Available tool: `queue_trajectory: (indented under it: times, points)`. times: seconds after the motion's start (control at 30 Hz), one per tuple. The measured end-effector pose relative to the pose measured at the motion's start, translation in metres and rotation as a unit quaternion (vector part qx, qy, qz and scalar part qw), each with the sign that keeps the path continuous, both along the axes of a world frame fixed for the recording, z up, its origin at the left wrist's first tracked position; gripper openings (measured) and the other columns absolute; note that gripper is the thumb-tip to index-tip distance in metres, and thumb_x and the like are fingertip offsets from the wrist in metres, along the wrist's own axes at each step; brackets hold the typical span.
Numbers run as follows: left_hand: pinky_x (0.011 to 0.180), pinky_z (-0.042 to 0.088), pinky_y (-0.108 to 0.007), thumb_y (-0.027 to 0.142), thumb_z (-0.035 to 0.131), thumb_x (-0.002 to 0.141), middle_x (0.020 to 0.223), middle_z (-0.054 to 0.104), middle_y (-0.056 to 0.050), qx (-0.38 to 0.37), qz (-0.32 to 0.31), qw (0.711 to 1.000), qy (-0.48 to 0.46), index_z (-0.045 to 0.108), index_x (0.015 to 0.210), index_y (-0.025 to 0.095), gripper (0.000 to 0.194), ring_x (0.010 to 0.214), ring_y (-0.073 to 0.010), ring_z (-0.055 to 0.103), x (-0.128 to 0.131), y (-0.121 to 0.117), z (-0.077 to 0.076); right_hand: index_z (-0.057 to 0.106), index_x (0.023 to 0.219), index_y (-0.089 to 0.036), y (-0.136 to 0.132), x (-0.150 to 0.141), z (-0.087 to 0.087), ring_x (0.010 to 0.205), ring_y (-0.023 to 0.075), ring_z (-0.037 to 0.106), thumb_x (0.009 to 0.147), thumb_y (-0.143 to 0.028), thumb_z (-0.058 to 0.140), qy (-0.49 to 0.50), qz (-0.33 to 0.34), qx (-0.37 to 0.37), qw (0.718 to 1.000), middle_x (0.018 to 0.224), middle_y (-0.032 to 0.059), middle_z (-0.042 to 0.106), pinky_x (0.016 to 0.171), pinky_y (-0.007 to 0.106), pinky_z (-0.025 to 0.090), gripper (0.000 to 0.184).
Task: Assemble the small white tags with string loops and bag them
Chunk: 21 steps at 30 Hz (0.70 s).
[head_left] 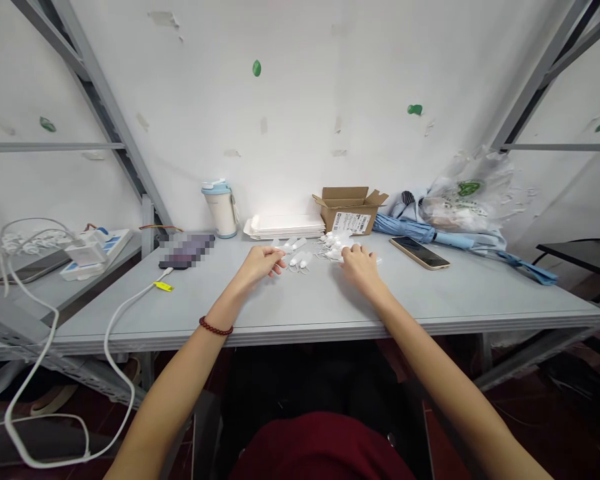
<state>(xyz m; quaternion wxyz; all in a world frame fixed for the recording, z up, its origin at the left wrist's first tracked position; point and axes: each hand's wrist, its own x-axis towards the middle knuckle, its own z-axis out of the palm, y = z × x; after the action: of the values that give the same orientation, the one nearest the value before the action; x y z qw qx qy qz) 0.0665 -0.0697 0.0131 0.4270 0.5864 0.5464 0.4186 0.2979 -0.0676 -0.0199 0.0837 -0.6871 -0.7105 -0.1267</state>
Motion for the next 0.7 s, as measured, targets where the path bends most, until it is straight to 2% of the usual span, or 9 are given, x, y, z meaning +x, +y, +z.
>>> queue_trajectory:
  times: [0.1,0.27,0.33,0.4,0.5,0.57,0.7]
  points:
    - [0.050,0.040,-0.022,0.026,0.061,0.072,0.067,0.066,-0.004,0.001,-0.004,1.000,0.005,0.066,0.079,0.012,0.016,0.052,-0.0098,0.055,0.0003,-0.0006,0.0004,0.058,0.111,-0.008,0.0024,0.0022,-0.0009,0.106,0.0339,0.050,0.086,-0.007,0.040,0.017,0.017,-0.013,1.000,0.112,0.0209,0.058,0.080,0.042,0.036,0.031]
    - [0.050,0.040,-0.022,0.028,0.062,0.072,0.068,0.066,-0.003,0.002,-0.014,1.000,0.007,0.066,0.077,0.013,0.016,0.052,-0.0100,0.055,0.0009,-0.0004,-0.0013,0.060,0.109,-0.016,0.0031,-0.0024,0.0011,0.108,0.0270,0.050,0.086,-0.011,0.043,0.114,0.154,-0.045,0.980,0.112,0.0130,0.060,0.083,0.037,0.036,0.029]
    - [0.050,0.040,-0.022,0.028,0.062,0.073,0.067,0.066,-0.003,0.005,-0.018,1.000,0.008,0.066,0.077,0.013,0.017,0.052,-0.0101,0.055,0.0011,0.0008,-0.0030,0.059,0.111,-0.015,0.0025,-0.0037,0.0022,0.110,0.0269,0.050,0.084,-0.008,0.042,0.112,0.141,-0.014,0.984,0.116,0.0143,0.058,0.084,0.037,0.036,0.033]
    - [0.050,0.040,-0.022,0.029,0.062,0.073,0.067,0.066,-0.003,0.006,-0.023,1.000,0.010,0.066,0.077,0.013,0.017,0.053,-0.0102,0.056,0.0013,0.0020,-0.0046,0.059,0.112,-0.013,0.0023,-0.0027,0.0031,0.111,0.0293,0.048,0.082,-0.004,0.039,0.079,0.094,0.006,0.992,0.117,0.0169,0.057,0.083,0.037,0.035,0.037]
    - [0.050,0.040,-0.022,0.030,0.061,0.074,0.068,0.066,-0.003,0.005,-0.030,0.999,0.014,0.065,0.078,0.012,0.018,0.054,-0.0102,0.056,0.0016,0.0022,-0.0052,0.061,0.106,-0.011,0.0028,0.0009,0.0034,0.107,0.0304,0.051,0.081,-0.002,0.037,0.054,0.060,-0.031,0.996,0.110,0.0172,0.062,0.080,0.037,0.034,0.036]
    - [0.051,0.040,-0.022,0.030,0.061,0.074,0.069,0.066,-0.003,0.004,-0.030,0.999,0.021,0.065,0.077,0.012,0.018,0.054,-0.0100,0.056,0.0020,0.0012,-0.0042,0.061,0.103,-0.013,0.0036,0.0021,0.0024,0.101,0.0282,0.055,0.083,-0.005,0.036,0.070,0.082,-0.058,0.993,0.105,0.0151,0.065,0.078,0.035,0.034,0.033]
    - [0.050,0.040,-0.021,0.030,0.061,0.074,0.068,0.066,-0.004,0.001,-0.025,0.999,0.028,0.064,0.077,0.012,0.019,0.053,-0.0097,0.055,0.0033,-0.0007,-0.0027,0.062,0.100,-0.012,0.0049,-0.0017,-0.0020,0.096,0.0245,0.056,0.081,-0.009,0.040,0.092,0.162,-0.059,0.981,0.105,0.0146,0.064,0.077,0.032,0.035,0.029]
